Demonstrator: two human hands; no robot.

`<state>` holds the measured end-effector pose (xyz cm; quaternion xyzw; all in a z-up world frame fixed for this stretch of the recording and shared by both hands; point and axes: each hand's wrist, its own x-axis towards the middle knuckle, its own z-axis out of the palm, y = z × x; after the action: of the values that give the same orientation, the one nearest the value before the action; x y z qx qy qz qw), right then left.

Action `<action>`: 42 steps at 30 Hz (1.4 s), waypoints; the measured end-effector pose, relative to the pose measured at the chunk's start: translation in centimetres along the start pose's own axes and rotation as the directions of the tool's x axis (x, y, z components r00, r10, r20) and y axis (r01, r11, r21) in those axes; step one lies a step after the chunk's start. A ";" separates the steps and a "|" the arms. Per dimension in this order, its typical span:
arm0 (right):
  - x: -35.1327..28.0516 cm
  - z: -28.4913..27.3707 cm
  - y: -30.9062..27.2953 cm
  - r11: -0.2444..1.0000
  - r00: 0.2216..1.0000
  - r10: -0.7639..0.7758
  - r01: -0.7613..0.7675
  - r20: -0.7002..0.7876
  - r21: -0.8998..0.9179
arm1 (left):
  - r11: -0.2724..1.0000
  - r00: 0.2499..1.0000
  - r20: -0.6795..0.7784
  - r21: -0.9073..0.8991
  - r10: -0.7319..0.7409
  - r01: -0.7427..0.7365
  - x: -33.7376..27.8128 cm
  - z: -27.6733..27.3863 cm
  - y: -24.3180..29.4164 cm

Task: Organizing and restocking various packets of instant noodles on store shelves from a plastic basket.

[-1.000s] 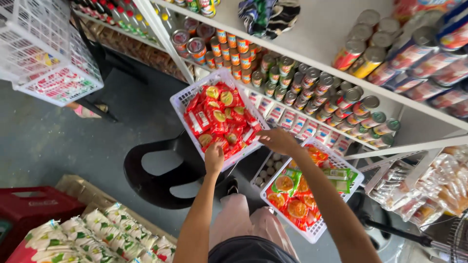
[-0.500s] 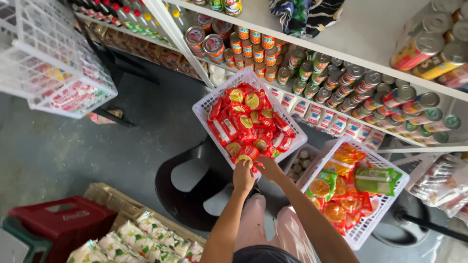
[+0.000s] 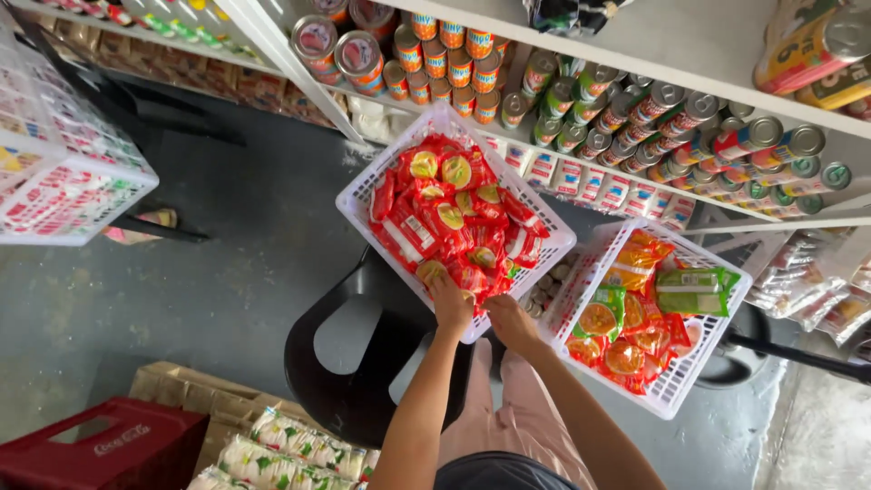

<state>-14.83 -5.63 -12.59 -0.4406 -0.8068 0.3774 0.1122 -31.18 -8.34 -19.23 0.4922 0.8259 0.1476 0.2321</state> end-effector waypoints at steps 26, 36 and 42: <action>1.3 -9.3 -5.5 0.755 0.960 0.279 -0.208 -0.019 0.622 | -0.154 0.996 0.035 -0.988 -0.078 0.023 -3.6 -11.3 8.3; -1.0 -13.7 -4.4 0.814 0.979 0.161 -0.061 -0.123 0.578 | 0.185 0.995 -0.071 -0.981 -0.063 -0.058 -5.8 -17.0 8.7; -1.3 -12.4 -5.5 0.248 0.925 0.375 -0.038 -0.060 0.968 | 0.127 0.988 0.002 -0.992 -0.154 0.021 -5.9 -16.5 8.1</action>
<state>-11.17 -2.11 0.02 -0.4355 -0.3272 0.7292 0.4143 -31.52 -9.99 0.01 0.1602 0.5620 0.6652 0.4648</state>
